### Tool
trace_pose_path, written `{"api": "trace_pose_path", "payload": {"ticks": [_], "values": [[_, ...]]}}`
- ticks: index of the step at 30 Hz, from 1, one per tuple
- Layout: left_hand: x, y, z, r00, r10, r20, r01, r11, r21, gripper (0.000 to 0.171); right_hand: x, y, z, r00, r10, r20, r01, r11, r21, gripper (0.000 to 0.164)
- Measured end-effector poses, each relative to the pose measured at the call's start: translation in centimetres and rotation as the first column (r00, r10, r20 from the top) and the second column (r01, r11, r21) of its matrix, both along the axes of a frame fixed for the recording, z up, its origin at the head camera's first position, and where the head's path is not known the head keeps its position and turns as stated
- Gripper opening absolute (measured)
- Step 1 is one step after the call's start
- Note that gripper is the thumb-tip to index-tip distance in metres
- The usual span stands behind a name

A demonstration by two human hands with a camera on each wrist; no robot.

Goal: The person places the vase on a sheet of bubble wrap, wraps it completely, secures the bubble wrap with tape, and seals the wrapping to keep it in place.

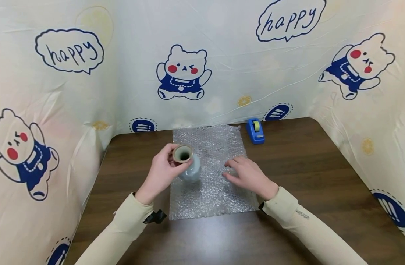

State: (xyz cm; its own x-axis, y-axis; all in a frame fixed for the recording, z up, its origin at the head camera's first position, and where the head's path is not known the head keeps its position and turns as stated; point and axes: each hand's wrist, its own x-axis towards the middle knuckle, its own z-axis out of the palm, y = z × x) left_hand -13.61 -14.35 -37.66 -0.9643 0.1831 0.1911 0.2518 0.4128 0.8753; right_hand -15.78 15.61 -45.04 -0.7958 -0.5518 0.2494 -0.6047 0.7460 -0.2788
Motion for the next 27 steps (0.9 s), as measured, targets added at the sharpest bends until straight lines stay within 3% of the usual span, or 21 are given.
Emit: {"api": "trace_pose_path", "payload": {"ticks": [3, 8, 10, 12, 15, 17, 24, 27], "values": [[-0.1, 1.2, -0.1, 0.999, -0.038, 0.0, 0.038, 0.999, 0.001, 0.048, -0.1, -0.6, 0.0, 0.999, 0.028, 0.041, -0.028, 1.0, -0.008, 0.045], [-0.2, 3.0, -0.4, 0.994, -0.105, -0.002, 0.105, 0.994, 0.007, 0.049, -0.2, -1.3, 0.1, 0.988, 0.107, 0.114, -0.101, 0.993, -0.052, 0.081], [-0.2, 3.5, -0.6, 0.991, -0.131, -0.005, 0.131, 0.991, 0.014, 0.05, -0.2, -1.4, 0.1, 0.972, 0.163, 0.17, -0.144, 0.983, -0.116, 0.09], [-0.2, 4.0, -0.9, 0.988, -0.157, -0.01, 0.157, 0.987, 0.033, 0.049, -0.2, -1.5, 0.1, 0.94, 0.228, 0.253, -0.173, 0.96, -0.222, 0.096], [-0.1, 4.2, -1.3, 0.984, -0.178, -0.008, 0.178, 0.983, 0.052, 0.049, -0.3, -1.5, 0.0, 0.876, 0.292, 0.385, -0.149, 0.921, -0.36, 0.097], [0.0, 4.3, -1.5, 0.983, -0.183, 0.001, 0.183, 0.981, 0.062, 0.049, -0.5, -1.4, -0.1, 0.852, 0.308, 0.423, -0.127, 0.906, -0.404, 0.096], [-0.1, 4.4, -2.2, 0.977, -0.212, 0.011, 0.211, 0.975, 0.066, 0.048, -1.0, -1.1, -0.2, 0.846, 0.36, 0.393, -0.179, 0.887, -0.426, 0.092], [0.0, 4.1, -2.5, 0.972, -0.232, 0.038, 0.227, 0.969, 0.101, 0.049, -1.1, -1.1, -0.2, 0.843, 0.357, 0.403, -0.182, 0.893, -0.412, 0.089]]}}
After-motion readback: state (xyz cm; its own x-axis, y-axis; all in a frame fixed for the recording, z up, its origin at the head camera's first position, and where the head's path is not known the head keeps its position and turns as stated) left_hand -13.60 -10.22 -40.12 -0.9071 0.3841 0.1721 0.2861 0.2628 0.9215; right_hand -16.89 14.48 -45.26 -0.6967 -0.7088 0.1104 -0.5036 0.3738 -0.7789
